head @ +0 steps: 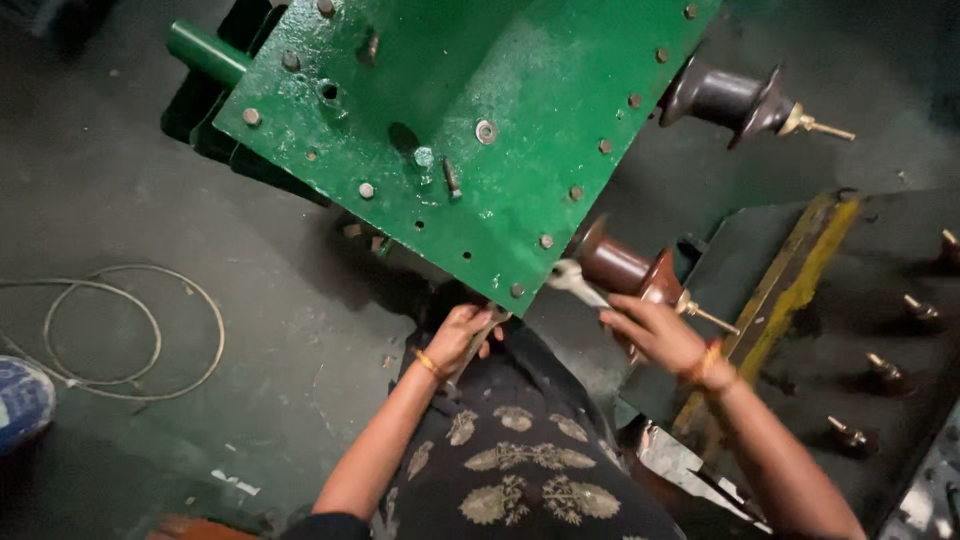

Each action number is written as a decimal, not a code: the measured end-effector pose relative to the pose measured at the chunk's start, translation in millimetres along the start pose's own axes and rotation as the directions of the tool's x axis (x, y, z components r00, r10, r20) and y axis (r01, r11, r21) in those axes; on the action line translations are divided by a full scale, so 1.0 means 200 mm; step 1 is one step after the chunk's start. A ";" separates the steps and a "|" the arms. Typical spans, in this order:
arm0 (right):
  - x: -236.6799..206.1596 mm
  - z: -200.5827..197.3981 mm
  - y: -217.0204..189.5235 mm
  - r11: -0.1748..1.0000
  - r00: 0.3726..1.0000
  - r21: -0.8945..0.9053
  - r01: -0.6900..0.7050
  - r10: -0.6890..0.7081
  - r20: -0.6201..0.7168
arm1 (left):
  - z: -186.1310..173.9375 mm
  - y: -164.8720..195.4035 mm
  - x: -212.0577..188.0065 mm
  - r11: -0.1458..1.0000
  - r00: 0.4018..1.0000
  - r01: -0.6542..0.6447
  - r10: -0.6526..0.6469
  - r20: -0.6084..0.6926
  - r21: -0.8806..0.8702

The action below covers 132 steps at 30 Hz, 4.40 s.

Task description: The person uses two wrenches to tighten bolts on a green industrial machine. They repeatedly position the wrenches on different bolts and turn them to secure the fasteners.

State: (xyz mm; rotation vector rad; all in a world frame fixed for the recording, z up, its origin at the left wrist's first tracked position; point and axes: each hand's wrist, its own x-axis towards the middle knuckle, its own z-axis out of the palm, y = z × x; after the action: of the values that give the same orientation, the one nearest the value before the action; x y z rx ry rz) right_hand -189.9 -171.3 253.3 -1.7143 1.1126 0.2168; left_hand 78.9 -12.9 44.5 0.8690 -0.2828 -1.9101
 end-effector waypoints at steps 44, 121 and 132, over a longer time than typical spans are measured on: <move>0.61 -0.36 -0.64 0.027 0.670 -0.811 0.584 -0.581 0.462 | 0.15 0.02 0.21 0.966 0.987 -0.044 0.082 0.140 -0.255; 1.12 1.85 1.97 0.846 0.810 0.075 -0.528 0.529 -0.254 | -0.54 -0.41 0.26 0.623 0.988 0.127 -0.010 -0.155 0.772; 2.06 1.96 2.71 0.869 0.776 0.070 -0.489 0.470 -0.421 | -1.22 -0.86 0.45 0.565 0.958 0.279 -0.112 -0.263 0.777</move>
State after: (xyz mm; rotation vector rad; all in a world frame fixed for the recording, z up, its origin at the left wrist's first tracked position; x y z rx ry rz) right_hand -233.0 -103.4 -527.5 -1.5185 1.8903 0.1847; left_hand 102.9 35.3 -262.9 1.7472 -1.0489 -1.8535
